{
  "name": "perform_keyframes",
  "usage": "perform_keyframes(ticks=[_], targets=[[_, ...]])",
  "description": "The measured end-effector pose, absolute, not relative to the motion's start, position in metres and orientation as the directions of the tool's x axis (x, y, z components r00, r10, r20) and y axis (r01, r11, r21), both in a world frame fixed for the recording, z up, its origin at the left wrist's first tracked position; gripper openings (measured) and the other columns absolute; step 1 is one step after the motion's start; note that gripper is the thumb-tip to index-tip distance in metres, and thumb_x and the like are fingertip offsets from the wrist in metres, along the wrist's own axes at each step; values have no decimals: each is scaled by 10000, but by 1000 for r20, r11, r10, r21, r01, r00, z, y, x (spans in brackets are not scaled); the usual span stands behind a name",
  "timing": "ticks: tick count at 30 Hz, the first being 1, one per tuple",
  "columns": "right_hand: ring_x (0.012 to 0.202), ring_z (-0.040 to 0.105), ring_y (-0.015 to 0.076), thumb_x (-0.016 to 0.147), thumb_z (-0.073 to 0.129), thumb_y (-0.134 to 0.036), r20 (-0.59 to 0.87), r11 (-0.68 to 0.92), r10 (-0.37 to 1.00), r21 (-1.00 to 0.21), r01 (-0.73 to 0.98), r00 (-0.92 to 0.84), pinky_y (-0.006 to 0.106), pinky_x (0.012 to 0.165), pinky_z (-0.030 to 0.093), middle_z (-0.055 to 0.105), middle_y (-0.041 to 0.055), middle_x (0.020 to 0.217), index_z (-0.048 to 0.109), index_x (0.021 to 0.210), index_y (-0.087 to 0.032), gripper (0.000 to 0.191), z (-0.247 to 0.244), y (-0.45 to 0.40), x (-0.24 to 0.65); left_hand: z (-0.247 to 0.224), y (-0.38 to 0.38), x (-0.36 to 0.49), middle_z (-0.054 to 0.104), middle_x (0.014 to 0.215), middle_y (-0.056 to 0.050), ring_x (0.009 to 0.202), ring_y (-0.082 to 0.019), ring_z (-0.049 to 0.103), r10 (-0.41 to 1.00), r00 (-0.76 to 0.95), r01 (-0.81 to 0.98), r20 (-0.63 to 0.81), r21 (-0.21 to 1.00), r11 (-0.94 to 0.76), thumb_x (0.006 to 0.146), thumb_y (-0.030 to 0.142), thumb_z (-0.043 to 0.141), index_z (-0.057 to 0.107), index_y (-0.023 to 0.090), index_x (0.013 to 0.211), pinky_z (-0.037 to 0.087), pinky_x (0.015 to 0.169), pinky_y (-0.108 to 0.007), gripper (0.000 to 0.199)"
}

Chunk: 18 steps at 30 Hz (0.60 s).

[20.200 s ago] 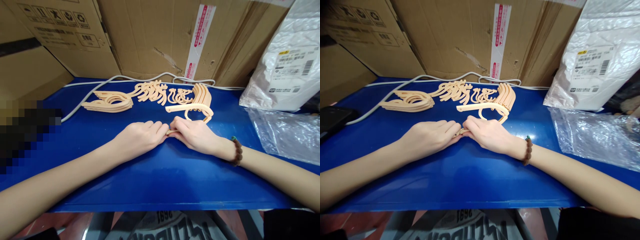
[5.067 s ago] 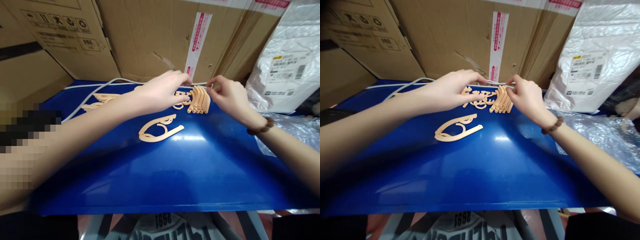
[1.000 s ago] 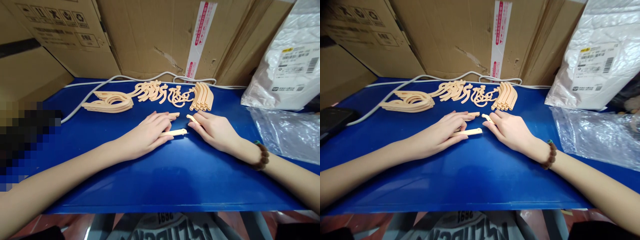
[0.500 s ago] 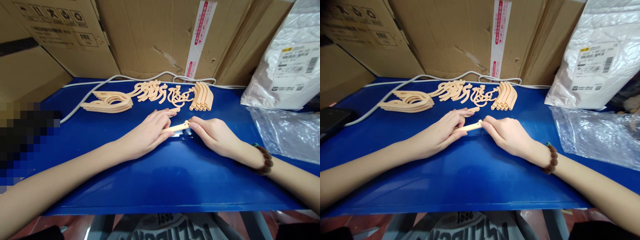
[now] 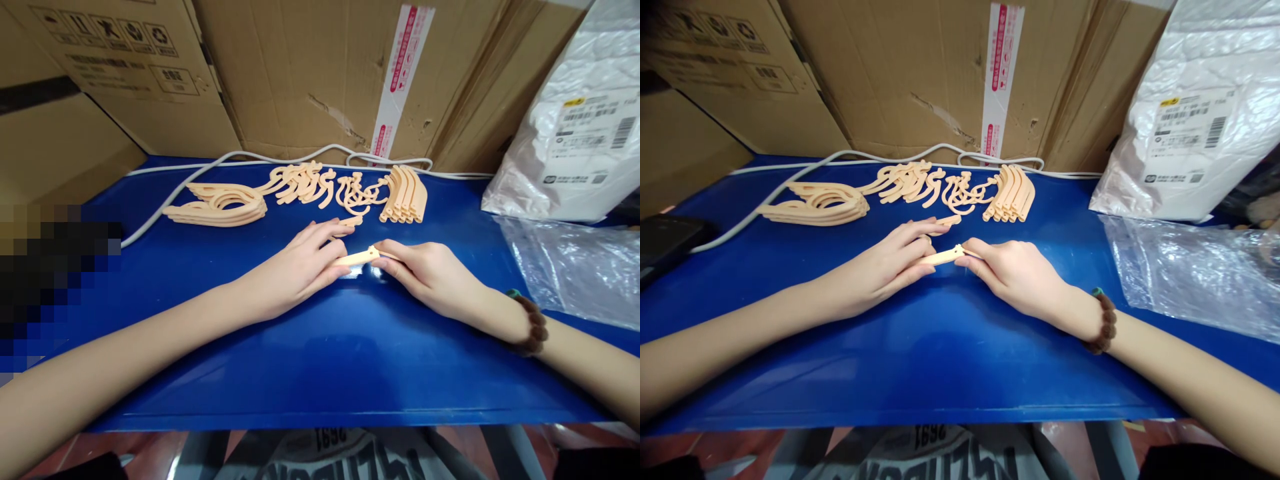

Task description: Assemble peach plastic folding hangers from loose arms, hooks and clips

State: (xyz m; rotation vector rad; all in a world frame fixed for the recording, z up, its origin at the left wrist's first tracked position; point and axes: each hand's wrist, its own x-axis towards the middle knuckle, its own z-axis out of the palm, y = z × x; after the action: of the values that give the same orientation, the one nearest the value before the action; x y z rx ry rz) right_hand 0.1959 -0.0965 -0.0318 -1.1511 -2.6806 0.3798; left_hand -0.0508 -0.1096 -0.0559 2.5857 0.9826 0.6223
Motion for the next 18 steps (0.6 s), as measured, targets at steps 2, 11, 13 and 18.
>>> perform_keyframes(ticks=[2, 11, 13, 18], targets=[[669, 665, 170, 1045, 294, -490, 118, 676, 732, -246, 695, -671, 243, 586, 375, 714, 40, 828, 621, 1070, -200, 438, -31, -99, 196, -56, -110, -52, 387, 1512, -129, 1451, -267, 296, 684, 678, 560, 270, 413, -718, 1044, 341, 358, 552, 178, 1008, 256, 1203, -502, 255], [649, 668, 147, 1051, 260, -501, 191, 707, 693, 6, 707, -695, 233, 526, 328, 752, 39, 885, 662, 1062, -213, 495, -34, -101, 198, -58, -108, -53, 394, 1510, -137, 1469, -295, 273, 682, 695, 581, 228, 381, -719, 1042, 341, 362, 571, 168, 1029, 227, 1215, -546, 272], [635, 660, 140, 1055, 238, -497, 204, 713, 679, 47, 699, -706, 236, 509, 301, 751, 36, 881, 664, 1058, -213, 512, -35, -101, 198, -58, -107, -54, 396, 1511, -138, 1469, -294, 277, 678, 699, 581, 226, 374, -723, 1043, 347, 360, 576, 169, 1028, 229, 1215, -544, 280], [545, 615, 127, 1064, 200, -472, 274, 723, 616, 176, 669, -738, 267, 468, 209, 729, 12, 788, 669, 1007, -208, 541, -37, -102, 198, -58, -105, -56, 390, 1522, -148, 1473, -300, 269, 658, 719, 565, 224, 363, -741, 1043, 365, 354, 579, 166, 1027, 232, 1214, -541, 301]])
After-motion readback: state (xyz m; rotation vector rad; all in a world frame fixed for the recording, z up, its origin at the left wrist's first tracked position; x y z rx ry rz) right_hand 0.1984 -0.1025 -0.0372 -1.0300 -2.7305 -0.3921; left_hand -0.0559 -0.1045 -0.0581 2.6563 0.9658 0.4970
